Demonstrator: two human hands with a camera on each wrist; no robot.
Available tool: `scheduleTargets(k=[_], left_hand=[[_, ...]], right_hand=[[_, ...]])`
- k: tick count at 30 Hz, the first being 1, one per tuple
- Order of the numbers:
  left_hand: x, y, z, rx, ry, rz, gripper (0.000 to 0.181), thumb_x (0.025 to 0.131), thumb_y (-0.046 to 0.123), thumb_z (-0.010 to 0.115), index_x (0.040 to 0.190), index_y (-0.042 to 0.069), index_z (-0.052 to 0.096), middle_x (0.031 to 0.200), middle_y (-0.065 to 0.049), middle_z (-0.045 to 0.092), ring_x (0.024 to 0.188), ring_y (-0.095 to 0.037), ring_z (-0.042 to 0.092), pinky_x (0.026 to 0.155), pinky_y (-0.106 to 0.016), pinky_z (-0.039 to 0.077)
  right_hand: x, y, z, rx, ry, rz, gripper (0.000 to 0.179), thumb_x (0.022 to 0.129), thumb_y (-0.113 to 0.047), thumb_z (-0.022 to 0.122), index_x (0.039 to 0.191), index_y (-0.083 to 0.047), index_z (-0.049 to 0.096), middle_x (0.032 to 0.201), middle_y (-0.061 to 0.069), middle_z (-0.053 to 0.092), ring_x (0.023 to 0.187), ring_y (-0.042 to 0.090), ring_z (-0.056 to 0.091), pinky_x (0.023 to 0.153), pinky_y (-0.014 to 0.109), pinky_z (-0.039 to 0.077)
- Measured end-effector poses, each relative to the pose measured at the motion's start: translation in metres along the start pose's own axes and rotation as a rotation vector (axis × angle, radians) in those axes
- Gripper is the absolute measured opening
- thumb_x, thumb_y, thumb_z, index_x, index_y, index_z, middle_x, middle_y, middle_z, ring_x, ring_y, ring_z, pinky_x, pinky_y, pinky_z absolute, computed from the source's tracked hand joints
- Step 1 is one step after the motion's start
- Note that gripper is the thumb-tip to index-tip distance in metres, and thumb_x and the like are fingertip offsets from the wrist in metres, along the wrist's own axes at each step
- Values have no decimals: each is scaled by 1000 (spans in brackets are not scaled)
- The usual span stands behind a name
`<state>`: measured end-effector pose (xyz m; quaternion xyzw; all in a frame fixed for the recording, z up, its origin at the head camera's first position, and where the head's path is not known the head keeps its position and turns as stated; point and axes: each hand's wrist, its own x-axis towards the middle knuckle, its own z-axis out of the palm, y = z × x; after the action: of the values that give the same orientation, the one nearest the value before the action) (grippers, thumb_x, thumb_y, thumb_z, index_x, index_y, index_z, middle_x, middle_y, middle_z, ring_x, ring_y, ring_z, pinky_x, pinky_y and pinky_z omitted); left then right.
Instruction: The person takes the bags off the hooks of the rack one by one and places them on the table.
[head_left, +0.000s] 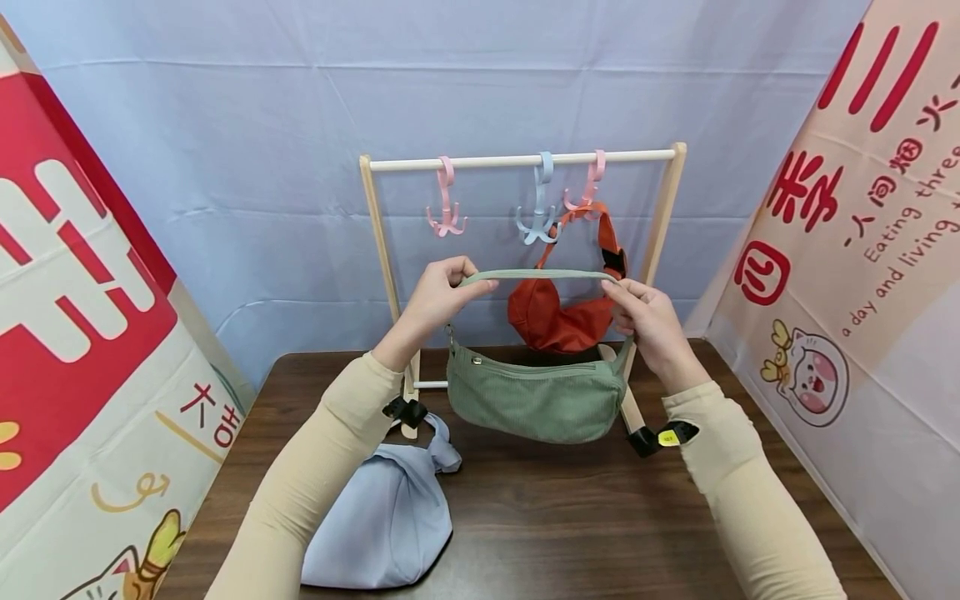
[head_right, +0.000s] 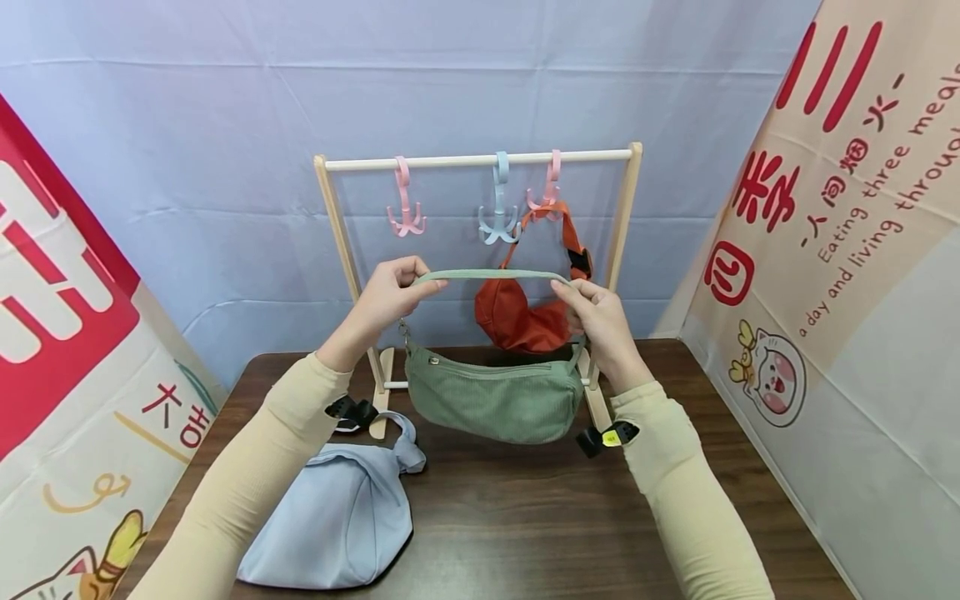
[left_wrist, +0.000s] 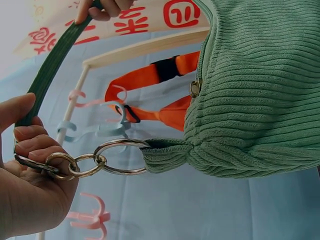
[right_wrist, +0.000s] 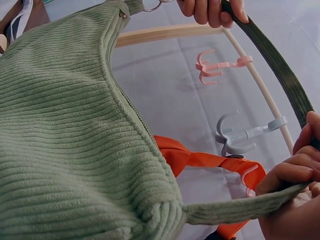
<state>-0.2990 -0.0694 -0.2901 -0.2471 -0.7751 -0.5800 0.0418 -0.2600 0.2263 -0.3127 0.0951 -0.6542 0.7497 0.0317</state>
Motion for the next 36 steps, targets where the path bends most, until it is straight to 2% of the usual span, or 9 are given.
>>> scheduleTargets(k=[6,15,21,29,36], left_hand=[[-2,-1,0,-28,-3,0,23,85,27,72,78,9,59,51,4,30,45,-12,25,46,-26,23],[-3,-2,-2,-114,-24,-61,16,87,17,68,80,6,58,49,5,33,43,-10,29,46,-24,25],[-5,-4,-2,-132,-34,-87,12,90,14,64,83,5,59,49,3,38,44,-12,34,47,-26,30],[-9,-9,0,-174,16,-100,14,88,20,67,81,10,60,51,4,42,45,-12,39,48,-25,37],[-9,-13,-1,-190,36,-101,16,89,20,66,78,11,58,51,4,41,46,-10,38,47,-26,40]], right_hand=[[-2,-1,-1,-17,-11,-3,27,93,-24,61,69,-14,53,52,-6,30,49,11,22,59,33,13],[-4,-1,-2,-22,-17,2,27,93,-24,62,69,-15,54,53,-6,28,50,13,19,62,35,13],[-6,2,-4,-28,-7,8,25,93,-24,62,70,-17,55,53,-5,28,51,15,19,62,35,14],[-5,7,-7,-50,11,19,25,92,-26,63,70,-17,56,52,-6,31,49,11,23,62,36,14],[-7,7,-10,-27,13,14,33,92,-26,63,65,-16,47,50,-7,27,46,10,23,62,36,13]])
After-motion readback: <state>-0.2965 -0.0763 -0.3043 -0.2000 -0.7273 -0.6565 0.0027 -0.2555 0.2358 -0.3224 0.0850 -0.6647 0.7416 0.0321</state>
